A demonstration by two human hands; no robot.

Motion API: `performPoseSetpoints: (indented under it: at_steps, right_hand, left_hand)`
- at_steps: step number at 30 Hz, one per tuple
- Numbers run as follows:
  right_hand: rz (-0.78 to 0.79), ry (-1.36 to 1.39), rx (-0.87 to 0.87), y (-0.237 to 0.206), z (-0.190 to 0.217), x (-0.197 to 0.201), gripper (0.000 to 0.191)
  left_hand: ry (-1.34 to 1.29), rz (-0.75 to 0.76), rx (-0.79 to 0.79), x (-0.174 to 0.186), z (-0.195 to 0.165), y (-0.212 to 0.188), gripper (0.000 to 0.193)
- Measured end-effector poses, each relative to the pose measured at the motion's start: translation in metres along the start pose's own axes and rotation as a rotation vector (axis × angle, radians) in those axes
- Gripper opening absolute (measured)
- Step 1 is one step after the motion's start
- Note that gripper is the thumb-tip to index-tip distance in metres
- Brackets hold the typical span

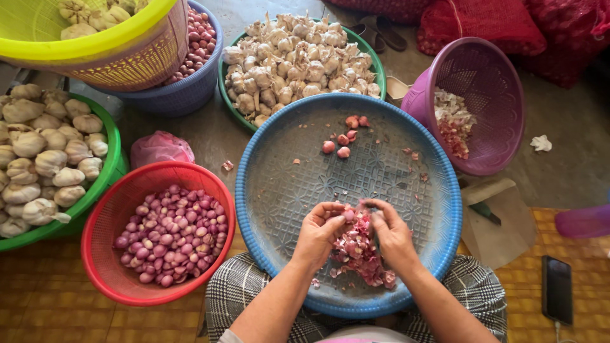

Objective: The person sits on the floor and peels red shallots, using a small knife to trim root ends and remove the outer skins by hand. Peeled shallots are set on the blue tray and discarded peels are swept into a purple basket.

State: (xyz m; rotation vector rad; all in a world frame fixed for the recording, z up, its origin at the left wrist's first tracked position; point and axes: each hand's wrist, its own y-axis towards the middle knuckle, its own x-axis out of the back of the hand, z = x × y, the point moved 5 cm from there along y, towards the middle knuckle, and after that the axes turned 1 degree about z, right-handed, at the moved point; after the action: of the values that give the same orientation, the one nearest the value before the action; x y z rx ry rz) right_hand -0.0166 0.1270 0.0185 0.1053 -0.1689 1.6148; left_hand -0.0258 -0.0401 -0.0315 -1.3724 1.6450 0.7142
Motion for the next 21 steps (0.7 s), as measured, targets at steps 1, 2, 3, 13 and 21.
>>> performPoseSetpoints:
  at_steps: [1, 2, 3, 13, 21]
  right_hand:
    - [-0.008, 0.041, -0.01, 0.001, -0.003, 0.005, 0.031]
    - [-0.018, 0.082, -0.018, 0.002, -0.006, 0.009, 0.031]
    - [-0.006, 0.063, -0.011, 0.003, -0.008, 0.011, 0.028]
    - [0.156, 0.034, -0.023, -0.012, 0.009, -0.004, 0.039]
    - [0.107, -0.112, 0.026, -0.012, 0.014, -0.013, 0.031]
  left_hand:
    - [-0.023, -0.004, 0.012, -0.001, 0.0, 0.0, 0.021]
    - [-0.045, -0.007, 0.023, -0.001, 0.0, 0.0, 0.021]
    - [-0.044, -0.007, 0.016, -0.002, 0.0, -0.001, 0.021]
    - [-0.029, -0.027, -0.044, 0.004, 0.002, 0.0, 0.018]
    - [0.055, 0.01, -0.096, 0.006, 0.002, 0.001, 0.025]
